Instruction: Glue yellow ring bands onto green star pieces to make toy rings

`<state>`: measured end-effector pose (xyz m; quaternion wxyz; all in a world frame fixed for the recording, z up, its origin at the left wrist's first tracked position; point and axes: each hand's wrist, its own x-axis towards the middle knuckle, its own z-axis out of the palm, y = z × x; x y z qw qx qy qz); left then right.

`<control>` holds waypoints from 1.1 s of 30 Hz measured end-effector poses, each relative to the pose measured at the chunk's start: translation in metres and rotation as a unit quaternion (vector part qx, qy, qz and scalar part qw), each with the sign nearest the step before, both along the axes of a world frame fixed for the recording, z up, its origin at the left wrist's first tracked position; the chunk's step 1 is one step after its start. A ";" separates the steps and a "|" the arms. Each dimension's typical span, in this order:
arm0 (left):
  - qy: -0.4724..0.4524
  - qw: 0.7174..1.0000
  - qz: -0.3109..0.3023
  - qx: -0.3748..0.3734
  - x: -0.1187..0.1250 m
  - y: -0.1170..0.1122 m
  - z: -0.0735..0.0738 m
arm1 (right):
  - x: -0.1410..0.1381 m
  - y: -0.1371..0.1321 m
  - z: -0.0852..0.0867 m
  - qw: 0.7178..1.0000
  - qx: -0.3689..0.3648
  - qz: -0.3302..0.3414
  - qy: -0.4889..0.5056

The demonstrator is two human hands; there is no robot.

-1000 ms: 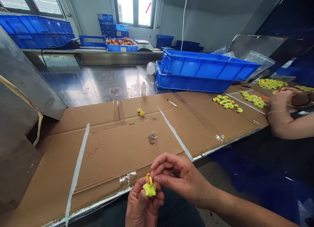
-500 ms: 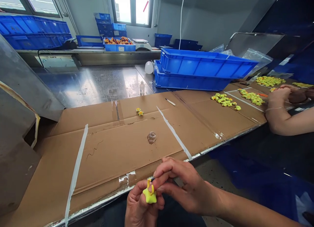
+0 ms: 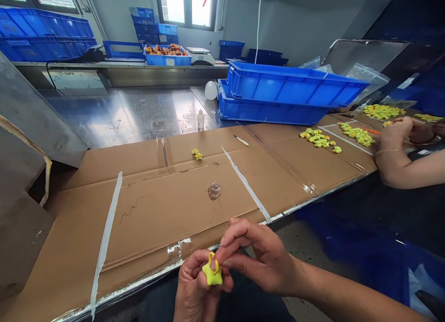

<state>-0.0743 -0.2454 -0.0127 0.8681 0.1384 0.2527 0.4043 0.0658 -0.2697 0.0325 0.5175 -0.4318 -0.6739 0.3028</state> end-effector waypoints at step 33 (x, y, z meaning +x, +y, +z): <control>0.199 0.905 0.213 0.310 -0.011 -0.003 0.002 | 0.003 -0.007 0.005 0.999 -0.028 -0.015 -0.040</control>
